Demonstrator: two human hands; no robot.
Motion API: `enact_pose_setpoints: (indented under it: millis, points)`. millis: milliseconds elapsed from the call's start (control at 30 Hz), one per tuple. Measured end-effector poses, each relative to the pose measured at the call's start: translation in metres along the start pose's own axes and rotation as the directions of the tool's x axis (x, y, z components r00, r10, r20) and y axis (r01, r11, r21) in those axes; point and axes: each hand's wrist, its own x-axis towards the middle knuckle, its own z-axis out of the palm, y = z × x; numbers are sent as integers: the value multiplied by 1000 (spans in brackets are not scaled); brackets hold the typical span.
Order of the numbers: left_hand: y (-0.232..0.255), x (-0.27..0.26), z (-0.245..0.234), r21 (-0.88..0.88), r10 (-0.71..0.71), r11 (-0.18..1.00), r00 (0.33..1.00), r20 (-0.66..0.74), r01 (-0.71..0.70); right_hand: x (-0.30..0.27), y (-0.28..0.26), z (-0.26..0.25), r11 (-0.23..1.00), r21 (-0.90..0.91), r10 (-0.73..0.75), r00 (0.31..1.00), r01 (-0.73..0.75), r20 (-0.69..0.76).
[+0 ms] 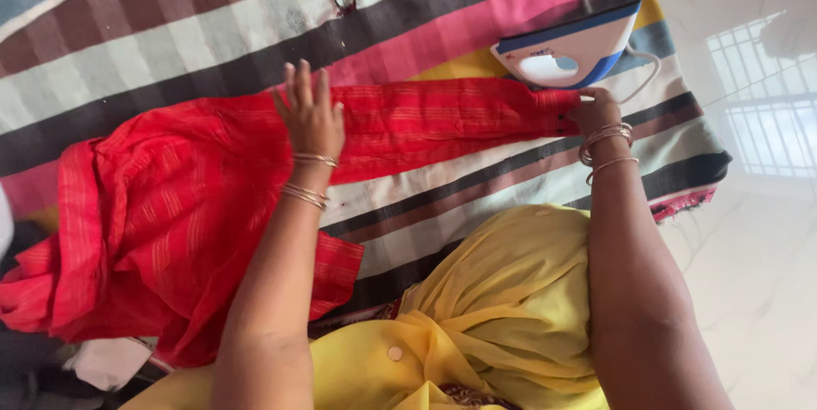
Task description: The person irons a red patterned shirt on a striped mat laid on the floor. They repeatedly smooth the fabric with one hand and move the iron with the other, adjusting the shirt and ironing different sections including the sleeves and body.
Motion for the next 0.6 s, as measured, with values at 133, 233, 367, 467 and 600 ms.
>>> enact_pose_setpoints:
  millis: [133, 233, 367, 467, 600]
  points:
    - [20, -47, 20, -17, -42, 999, 983, 181, 46, -28, -42, 0, 992, 44, -121, 993, 122, -14]
    - [20, -48, 24, 62, -122, 992, 943, 309, 109, -47, -72, 2, 802, -101, -595, 770, 589, -230]
    - [21, -42, 29, 82, -194, 981, 929, 316, 177, -34, -79, 22, 726, 558, -399, 907, 401, -133]
    - [22, -41, 31, 88, -232, 973, 921, 313, 216, -13, -78, 29, 621, 669, -352, 908, 408, -227]
    - [22, -42, 32, 108, -244, 969, 921, 303, 222, 13, -79, 9, 539, 717, -115, 882, 442, -457]
